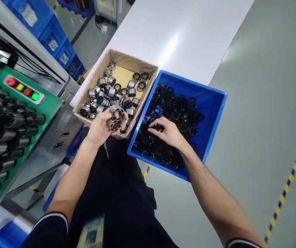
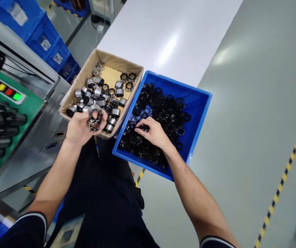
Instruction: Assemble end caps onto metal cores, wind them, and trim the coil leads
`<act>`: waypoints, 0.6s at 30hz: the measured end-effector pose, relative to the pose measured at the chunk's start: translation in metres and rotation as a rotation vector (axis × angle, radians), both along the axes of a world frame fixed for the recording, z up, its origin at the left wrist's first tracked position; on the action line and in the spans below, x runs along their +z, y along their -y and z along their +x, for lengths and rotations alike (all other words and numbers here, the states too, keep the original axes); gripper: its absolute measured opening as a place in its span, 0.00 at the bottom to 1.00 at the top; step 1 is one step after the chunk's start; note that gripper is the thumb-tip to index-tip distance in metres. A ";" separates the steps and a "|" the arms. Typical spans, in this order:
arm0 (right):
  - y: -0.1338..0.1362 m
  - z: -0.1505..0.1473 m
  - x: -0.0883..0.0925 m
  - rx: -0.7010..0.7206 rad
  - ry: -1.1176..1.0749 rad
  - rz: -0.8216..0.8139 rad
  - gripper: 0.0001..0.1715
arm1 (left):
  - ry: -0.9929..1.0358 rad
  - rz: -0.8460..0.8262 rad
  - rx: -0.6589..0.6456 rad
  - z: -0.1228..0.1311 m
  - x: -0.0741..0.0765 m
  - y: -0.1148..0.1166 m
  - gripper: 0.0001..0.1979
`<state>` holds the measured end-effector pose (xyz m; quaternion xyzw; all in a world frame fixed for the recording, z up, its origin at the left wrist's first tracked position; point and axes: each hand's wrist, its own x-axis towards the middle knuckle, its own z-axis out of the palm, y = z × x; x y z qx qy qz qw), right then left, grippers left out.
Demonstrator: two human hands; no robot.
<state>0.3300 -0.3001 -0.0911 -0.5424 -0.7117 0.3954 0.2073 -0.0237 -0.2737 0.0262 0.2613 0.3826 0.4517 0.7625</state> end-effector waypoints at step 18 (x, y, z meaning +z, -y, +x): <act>-0.023 -0.053 0.093 -0.352 -0.282 0.314 0.21 | -0.204 0.425 -0.110 0.063 -0.043 -0.007 0.29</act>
